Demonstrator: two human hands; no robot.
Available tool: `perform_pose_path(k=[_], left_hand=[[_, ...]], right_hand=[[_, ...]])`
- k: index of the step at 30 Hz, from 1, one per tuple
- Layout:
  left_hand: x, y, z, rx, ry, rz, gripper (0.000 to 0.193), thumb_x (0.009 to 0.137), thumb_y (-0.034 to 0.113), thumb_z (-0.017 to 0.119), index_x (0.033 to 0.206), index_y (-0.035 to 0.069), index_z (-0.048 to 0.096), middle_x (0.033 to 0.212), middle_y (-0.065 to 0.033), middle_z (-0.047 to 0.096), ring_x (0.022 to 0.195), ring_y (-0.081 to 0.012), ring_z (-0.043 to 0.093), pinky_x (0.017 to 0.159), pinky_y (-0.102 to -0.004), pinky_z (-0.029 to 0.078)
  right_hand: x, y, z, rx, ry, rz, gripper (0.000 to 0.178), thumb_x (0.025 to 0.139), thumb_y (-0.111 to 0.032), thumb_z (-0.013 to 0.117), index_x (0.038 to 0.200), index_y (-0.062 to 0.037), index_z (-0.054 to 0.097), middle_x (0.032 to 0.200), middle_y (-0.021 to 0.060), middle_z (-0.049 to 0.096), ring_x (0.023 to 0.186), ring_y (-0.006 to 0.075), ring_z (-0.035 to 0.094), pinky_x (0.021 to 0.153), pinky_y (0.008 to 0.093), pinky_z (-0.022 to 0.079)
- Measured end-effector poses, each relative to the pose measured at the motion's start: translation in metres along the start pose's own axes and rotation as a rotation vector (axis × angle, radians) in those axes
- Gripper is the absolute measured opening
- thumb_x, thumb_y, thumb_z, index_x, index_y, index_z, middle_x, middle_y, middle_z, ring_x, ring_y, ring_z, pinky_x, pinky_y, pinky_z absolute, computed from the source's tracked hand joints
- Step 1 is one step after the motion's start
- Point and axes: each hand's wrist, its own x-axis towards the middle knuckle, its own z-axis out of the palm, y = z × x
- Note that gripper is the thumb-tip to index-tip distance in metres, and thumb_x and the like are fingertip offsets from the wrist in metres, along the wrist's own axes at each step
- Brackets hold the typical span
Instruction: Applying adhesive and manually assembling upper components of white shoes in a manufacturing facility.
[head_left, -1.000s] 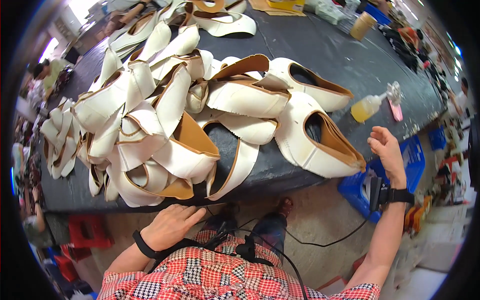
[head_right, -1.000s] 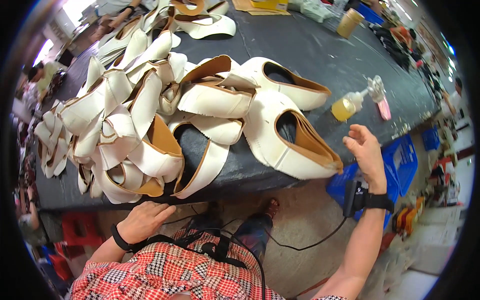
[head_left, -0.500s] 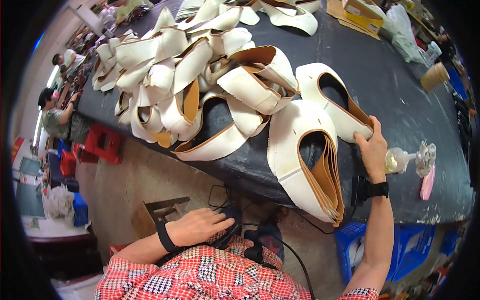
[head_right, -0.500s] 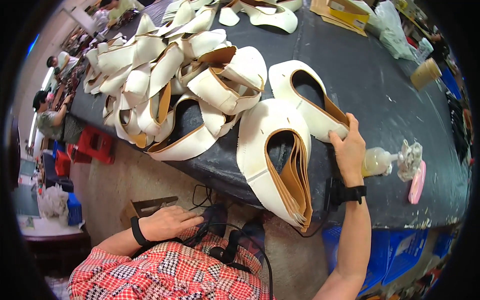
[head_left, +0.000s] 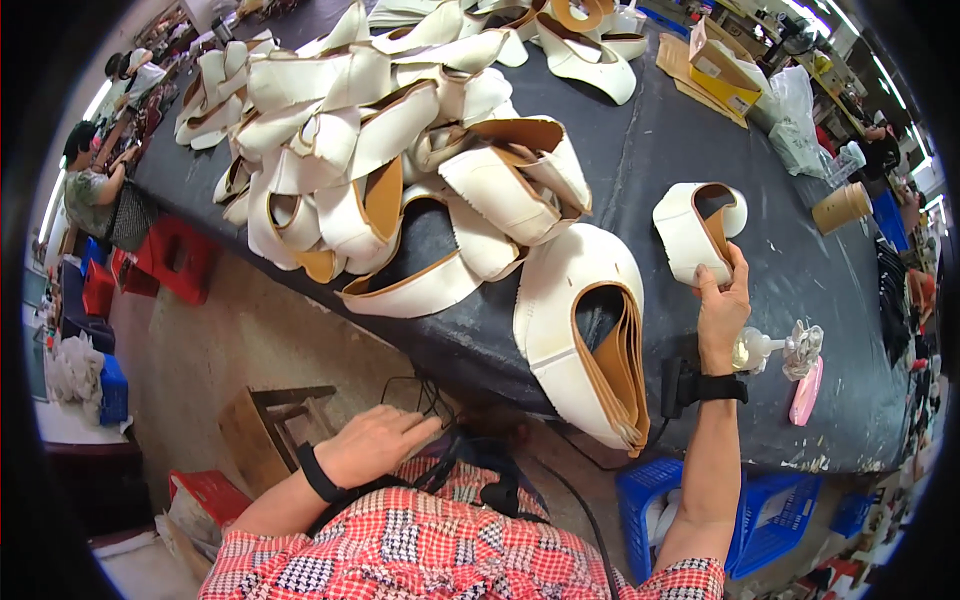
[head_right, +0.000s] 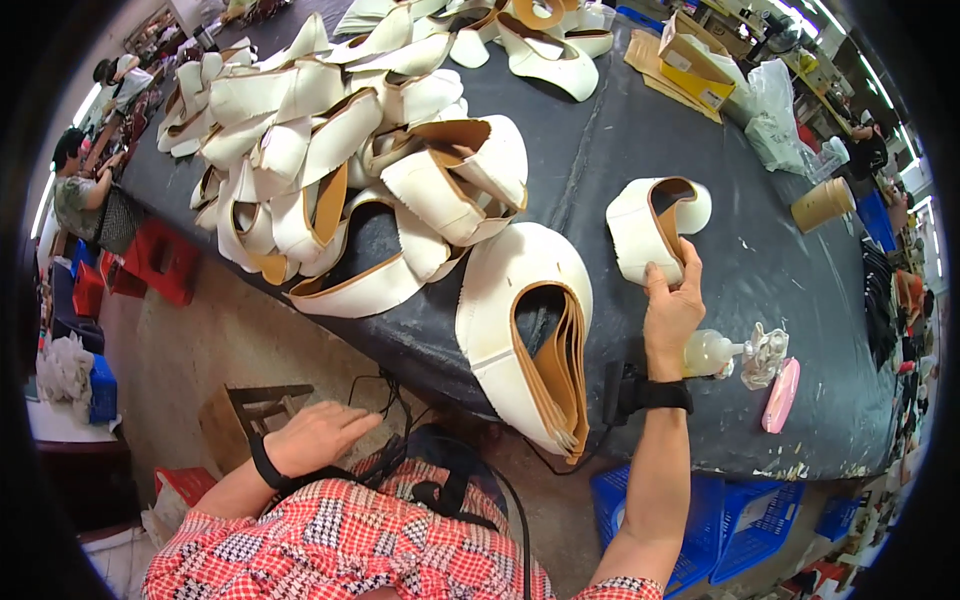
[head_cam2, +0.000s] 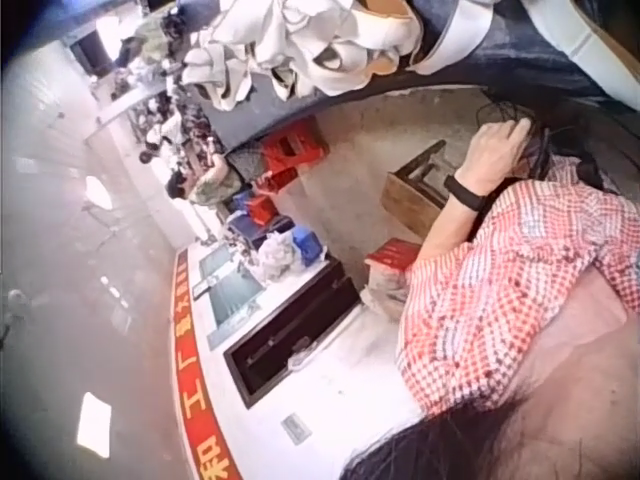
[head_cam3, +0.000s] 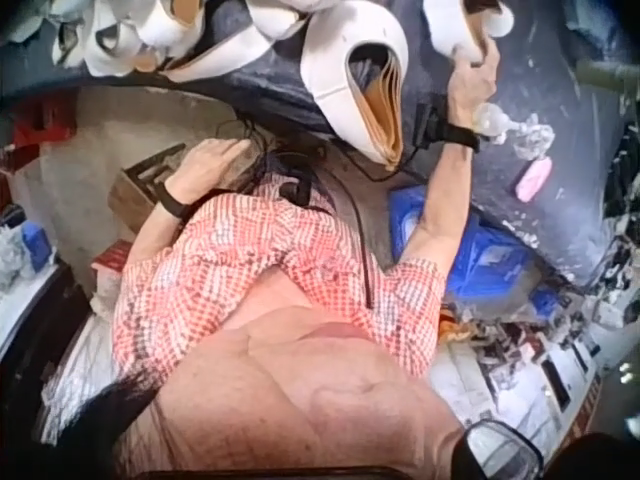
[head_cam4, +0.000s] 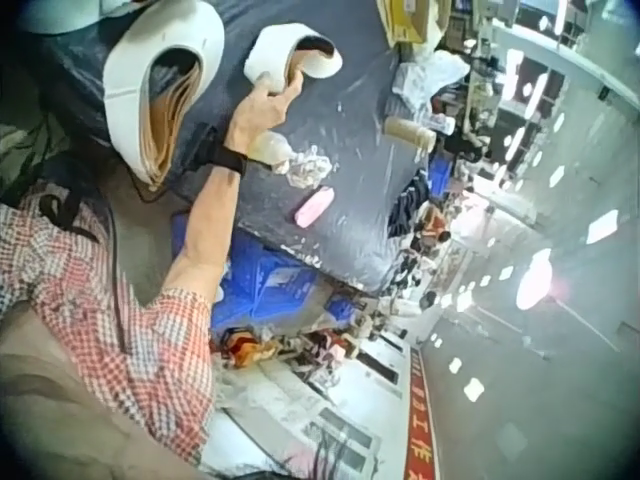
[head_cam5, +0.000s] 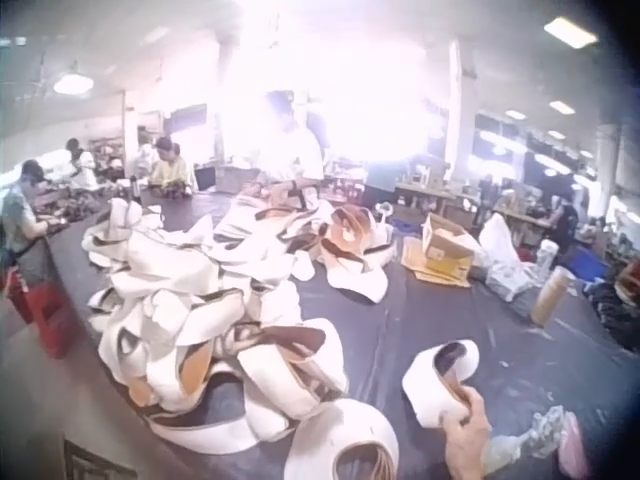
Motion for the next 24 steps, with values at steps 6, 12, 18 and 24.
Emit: perform_pose_path(k=[6,12,18,24], left_hand=[[0.006,-0.016,-0.004,0.026,0.006,0.006,0.038,0.076,0.006,0.059,0.114,0.005,0.052,0.100,-0.0092,0.061,0.086,-0.0238,0.060,0.076,-0.0338,0.048],[0.035,-0.026,-0.023,0.004,0.043,0.172,0.040,0.074,0.004,0.060,0.112,0.004,0.052,0.099,-0.0101,0.061,0.086,-0.0248,0.060,0.077,-0.0342,0.048],[0.064,-0.028,-0.043,0.038,0.042,0.257,0.037,0.074,0.006,0.059,0.111,0.003,0.052,0.094,-0.0090,0.060,0.086,-0.0229,0.060,0.078,-0.0327,0.047],[0.083,-0.009,-0.036,0.081,-0.017,0.329,0.038,0.074,0.005,0.059,0.112,0.003,0.052,0.094,-0.0088,0.059,0.084,-0.0225,0.060,0.077,-0.0324,0.047]], right_hand=[[-0.002,0.017,-0.004,-0.568,-0.257,0.336,0.062,0.079,-0.019,0.061,0.131,-0.0020,0.032,0.102,0.0291,0.060,0.095,0.0452,0.058,0.084,0.0445,0.044],[-0.038,-0.009,-0.020,-0.538,-0.089,0.152,0.065,0.080,-0.016,0.064,0.133,0.0001,0.029,0.104,0.0275,0.060,0.088,0.0381,0.063,0.079,0.0400,0.048],[-0.075,-0.002,-0.059,-0.245,-0.263,0.341,0.033,0.082,-0.009,0.059,0.114,-0.0012,0.052,0.075,0.0136,0.065,0.068,0.0236,0.065,0.062,0.0336,0.050],[-0.029,0.002,-0.013,-0.305,-0.023,-0.004,0.021,0.082,-0.008,0.059,0.101,0.0002,0.059,0.112,0.0152,0.057,0.074,0.0242,0.065,0.068,0.0336,0.049]])
